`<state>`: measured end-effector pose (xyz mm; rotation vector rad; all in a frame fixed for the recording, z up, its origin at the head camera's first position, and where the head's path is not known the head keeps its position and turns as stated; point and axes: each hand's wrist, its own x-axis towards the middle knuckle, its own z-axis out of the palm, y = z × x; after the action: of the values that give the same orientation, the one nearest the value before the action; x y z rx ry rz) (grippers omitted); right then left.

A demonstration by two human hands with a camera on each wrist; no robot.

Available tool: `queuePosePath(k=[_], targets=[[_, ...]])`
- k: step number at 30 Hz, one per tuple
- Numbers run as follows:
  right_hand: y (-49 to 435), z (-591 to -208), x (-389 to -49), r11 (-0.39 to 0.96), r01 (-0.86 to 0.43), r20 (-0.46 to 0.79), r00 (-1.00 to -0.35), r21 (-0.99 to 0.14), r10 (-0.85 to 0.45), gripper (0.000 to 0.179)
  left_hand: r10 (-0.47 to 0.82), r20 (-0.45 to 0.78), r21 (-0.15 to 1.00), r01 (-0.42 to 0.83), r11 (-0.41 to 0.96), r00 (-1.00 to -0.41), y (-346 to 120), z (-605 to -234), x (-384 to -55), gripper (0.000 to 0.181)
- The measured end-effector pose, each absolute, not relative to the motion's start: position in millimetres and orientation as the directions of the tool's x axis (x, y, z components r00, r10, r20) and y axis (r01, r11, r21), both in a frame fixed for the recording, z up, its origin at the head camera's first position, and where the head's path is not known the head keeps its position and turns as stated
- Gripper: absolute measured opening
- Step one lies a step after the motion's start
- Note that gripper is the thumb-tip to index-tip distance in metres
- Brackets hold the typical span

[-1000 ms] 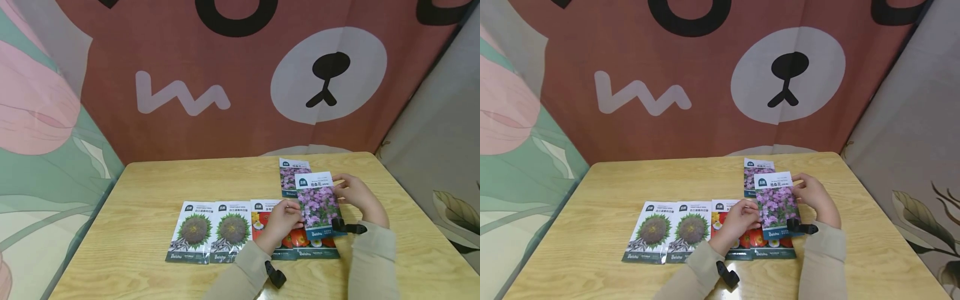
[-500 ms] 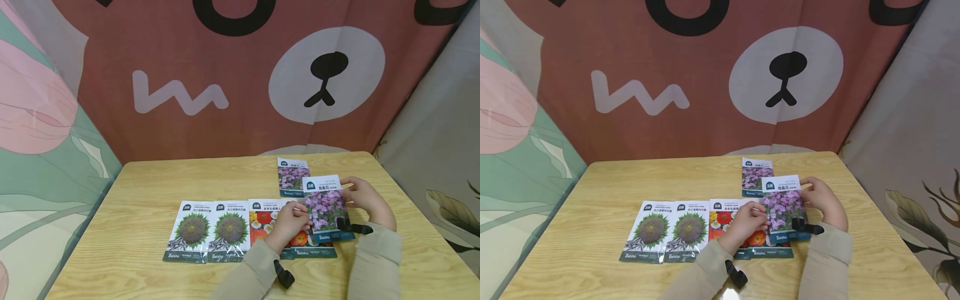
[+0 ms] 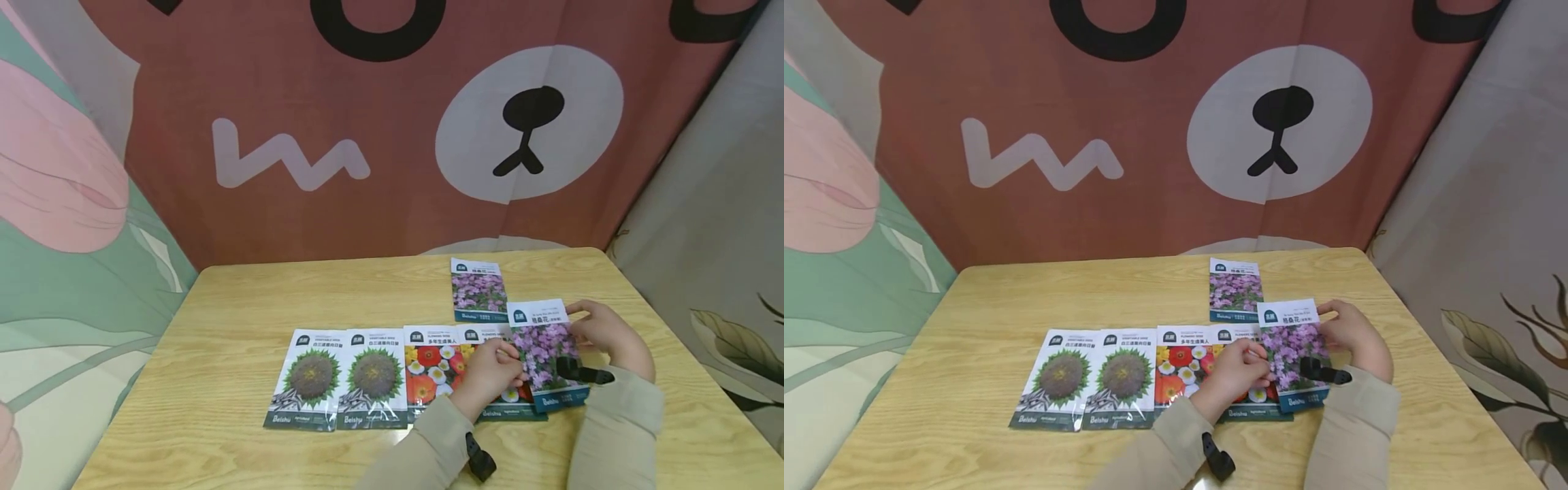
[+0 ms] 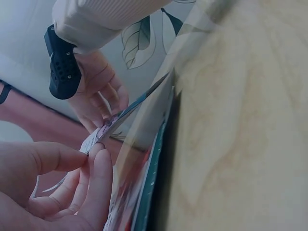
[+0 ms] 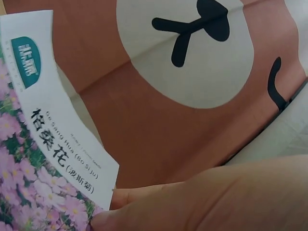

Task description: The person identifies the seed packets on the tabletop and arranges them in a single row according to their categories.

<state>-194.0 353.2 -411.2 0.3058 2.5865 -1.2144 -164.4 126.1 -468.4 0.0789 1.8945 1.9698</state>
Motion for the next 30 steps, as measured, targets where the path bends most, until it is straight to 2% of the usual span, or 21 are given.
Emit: queuePosePath(k=[8,14,21,30], targets=[[362,-415,-186,0.58,0.356,-0.385,-0.92,-0.733,0.079,0.049,0.328,-0.22,0.974,-0.227,0.019,-0.919,134,-475,-164,0.018],[364,-421,-181,0.474,0.442,-0.44,-0.89,-0.761,0.121,0.05,0.322,-0.191,0.982,-0.183,0.055,-0.927,137,-475,-165,0.02],[363,-425,-182,0.462,0.473,-0.456,-0.876,-0.75,0.157,0.049,0.351,-0.162,0.987,-0.153,0.053,-0.922,135,-477,-164,0.017],[362,-430,-184,0.45,0.49,-0.468,-0.867,-0.746,0.168,0.031,0.379,-0.143,0.988,-0.111,0.105,-0.914,134,-482,-159,0.013]])
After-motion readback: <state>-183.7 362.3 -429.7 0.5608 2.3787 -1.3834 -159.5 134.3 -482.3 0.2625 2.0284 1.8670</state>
